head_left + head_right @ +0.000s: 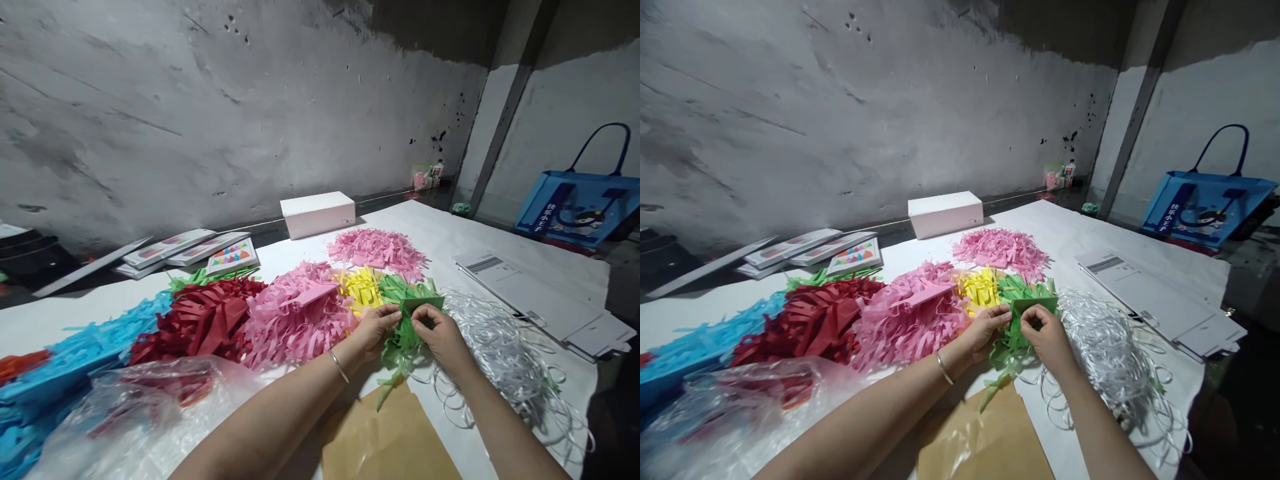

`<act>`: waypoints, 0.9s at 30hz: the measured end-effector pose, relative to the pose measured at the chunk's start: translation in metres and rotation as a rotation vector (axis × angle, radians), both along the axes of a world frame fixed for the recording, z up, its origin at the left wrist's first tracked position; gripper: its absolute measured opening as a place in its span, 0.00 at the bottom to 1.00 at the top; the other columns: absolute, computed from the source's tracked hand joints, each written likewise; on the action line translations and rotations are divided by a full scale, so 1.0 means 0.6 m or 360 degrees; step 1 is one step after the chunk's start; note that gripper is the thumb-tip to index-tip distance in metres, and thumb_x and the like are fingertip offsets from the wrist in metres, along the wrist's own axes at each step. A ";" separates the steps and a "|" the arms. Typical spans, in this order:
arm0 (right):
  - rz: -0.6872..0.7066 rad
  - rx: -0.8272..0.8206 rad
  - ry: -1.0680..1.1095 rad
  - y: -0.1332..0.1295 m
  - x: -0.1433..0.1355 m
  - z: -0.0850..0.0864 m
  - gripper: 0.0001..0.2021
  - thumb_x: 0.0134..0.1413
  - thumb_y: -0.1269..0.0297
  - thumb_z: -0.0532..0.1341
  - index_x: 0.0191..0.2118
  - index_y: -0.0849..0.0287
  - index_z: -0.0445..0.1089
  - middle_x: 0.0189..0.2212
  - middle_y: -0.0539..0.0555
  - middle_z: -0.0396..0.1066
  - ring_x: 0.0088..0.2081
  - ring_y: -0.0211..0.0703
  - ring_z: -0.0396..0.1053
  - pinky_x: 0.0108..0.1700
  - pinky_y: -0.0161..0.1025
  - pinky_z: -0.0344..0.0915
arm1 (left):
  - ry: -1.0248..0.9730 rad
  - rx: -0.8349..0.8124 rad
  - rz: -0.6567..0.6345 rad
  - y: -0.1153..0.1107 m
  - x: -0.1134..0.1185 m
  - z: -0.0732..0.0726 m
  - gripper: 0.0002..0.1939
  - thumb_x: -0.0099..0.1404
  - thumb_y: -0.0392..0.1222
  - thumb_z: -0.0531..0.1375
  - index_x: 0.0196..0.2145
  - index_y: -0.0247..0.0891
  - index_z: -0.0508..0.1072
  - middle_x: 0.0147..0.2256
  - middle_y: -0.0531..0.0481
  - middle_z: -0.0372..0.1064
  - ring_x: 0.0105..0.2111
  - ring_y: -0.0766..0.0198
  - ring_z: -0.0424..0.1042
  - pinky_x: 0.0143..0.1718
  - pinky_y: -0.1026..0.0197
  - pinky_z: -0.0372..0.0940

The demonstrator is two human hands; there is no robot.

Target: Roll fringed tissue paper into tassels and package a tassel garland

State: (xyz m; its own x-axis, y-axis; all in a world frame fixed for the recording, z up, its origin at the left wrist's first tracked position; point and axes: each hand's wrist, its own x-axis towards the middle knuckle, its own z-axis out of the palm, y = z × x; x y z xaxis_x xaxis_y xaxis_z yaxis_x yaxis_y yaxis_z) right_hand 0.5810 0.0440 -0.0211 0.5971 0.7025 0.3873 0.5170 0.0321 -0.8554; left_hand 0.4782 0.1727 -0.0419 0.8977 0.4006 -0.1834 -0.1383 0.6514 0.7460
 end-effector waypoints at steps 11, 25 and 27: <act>-0.0146 -0.0038 -0.0004 0.001 0.001 -0.013 0.07 0.49 0.60 0.59 0.29 0.57 0.69 0.25 0.50 0.69 0.28 0.42 0.65 0.31 0.37 0.62 | -0.0069 0.0000 0.0013 -0.002 -0.001 0.003 0.21 0.42 0.40 0.79 0.33 0.32 0.78 0.26 0.51 0.73 0.25 0.67 0.71 0.32 0.63 0.64; -0.0153 -0.0031 -0.0220 0.004 0.000 -0.020 0.08 0.54 0.61 0.57 0.37 0.56 0.70 0.30 0.52 0.73 0.27 0.42 0.67 0.28 0.36 0.62 | -0.0022 0.0040 0.0005 0.003 -0.001 -0.007 0.19 0.44 0.40 0.77 0.34 0.33 0.78 0.26 0.50 0.73 0.25 0.66 0.71 0.29 0.63 0.62; -0.0145 -0.0029 -0.0244 0.007 -0.003 -0.021 0.08 0.54 0.58 0.60 0.37 0.56 0.70 0.31 0.52 0.73 0.30 0.44 0.69 0.33 0.39 0.64 | -0.0031 0.0057 0.0031 0.002 0.000 -0.009 0.19 0.43 0.38 0.78 0.33 0.34 0.78 0.27 0.50 0.74 0.26 0.66 0.71 0.30 0.64 0.61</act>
